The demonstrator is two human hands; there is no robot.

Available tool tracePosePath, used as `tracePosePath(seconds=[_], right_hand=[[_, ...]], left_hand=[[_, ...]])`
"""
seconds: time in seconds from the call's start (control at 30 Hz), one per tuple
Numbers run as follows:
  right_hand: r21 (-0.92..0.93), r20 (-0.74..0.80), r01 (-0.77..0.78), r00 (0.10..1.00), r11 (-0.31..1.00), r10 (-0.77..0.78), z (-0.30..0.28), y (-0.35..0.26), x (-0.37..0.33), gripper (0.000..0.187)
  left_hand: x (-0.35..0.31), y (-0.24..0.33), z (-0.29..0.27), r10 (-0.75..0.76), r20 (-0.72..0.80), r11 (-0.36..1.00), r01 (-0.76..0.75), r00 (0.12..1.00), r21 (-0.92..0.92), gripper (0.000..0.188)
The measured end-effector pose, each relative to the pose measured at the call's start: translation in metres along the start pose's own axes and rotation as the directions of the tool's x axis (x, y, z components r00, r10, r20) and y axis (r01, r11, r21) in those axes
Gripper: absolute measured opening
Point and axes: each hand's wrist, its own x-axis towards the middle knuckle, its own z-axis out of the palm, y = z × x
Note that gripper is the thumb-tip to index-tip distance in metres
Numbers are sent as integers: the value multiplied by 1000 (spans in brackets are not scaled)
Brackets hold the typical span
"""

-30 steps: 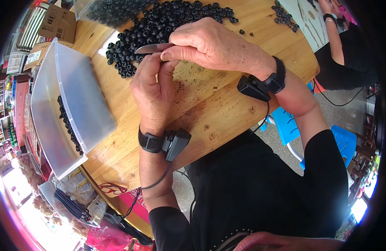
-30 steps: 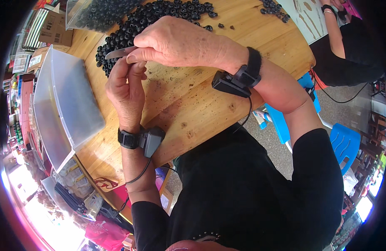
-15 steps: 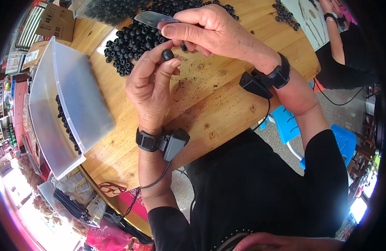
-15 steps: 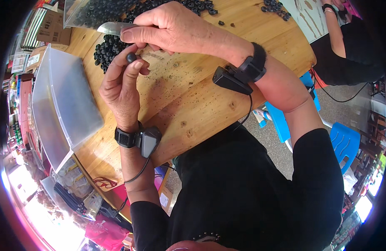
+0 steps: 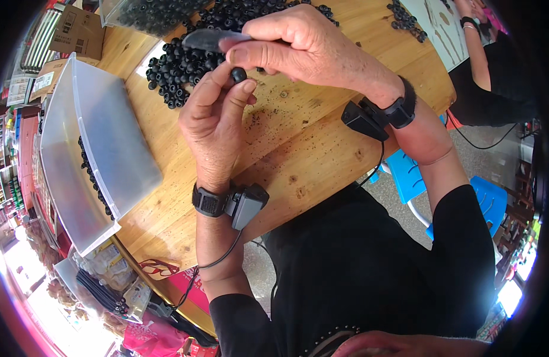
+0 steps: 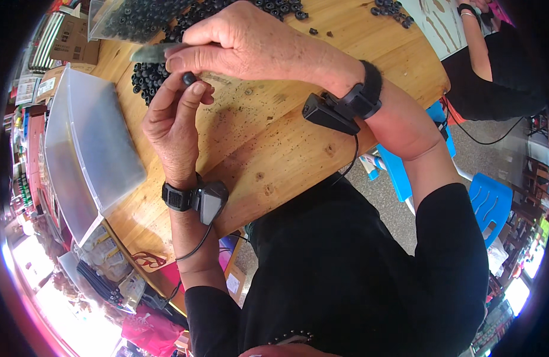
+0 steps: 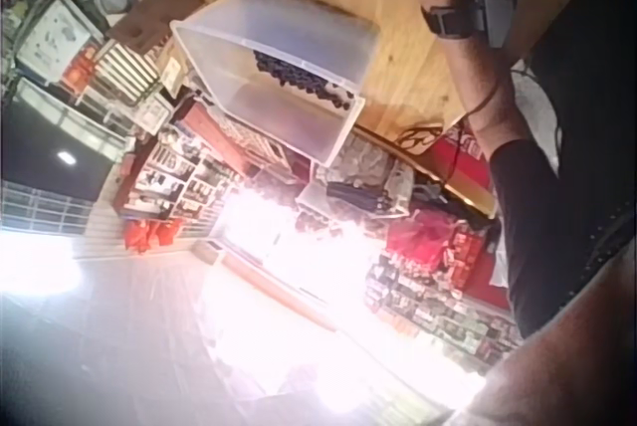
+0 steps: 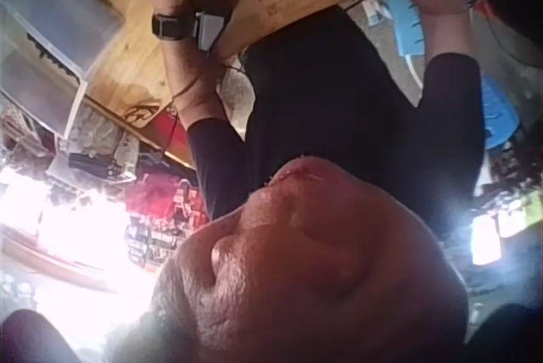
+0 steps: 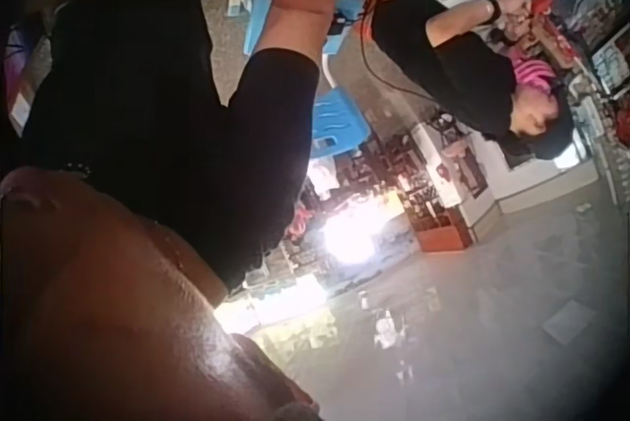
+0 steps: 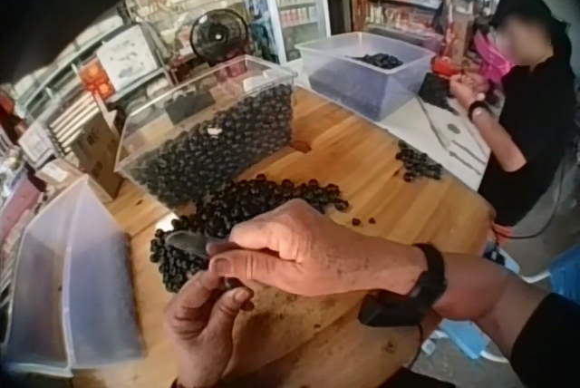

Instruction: Trimming excess material from small black rubber or plastic components using a handheld knife at a workstation.

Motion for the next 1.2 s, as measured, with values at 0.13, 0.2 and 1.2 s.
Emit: tracePosePath(seconds=[0.13, 0.2, 1.2], right_hand=[[-83, -32, 53, 998, 995, -56, 7, 2, -3, 22], [-75, 22, -29, 999, 997, 31, 5, 1, -2, 22], [-83, -82, 123, 988, 989, -130, 17, 5, -5, 26]], left_hand=[[1, 5, 3, -38, -22, 999, 39, 999, 31, 35], [1, 4, 4, -17, -18, 999, 18, 1000, 27, 36], [1, 2, -3, -88, -66, 968, 69, 994, -243, 21]])
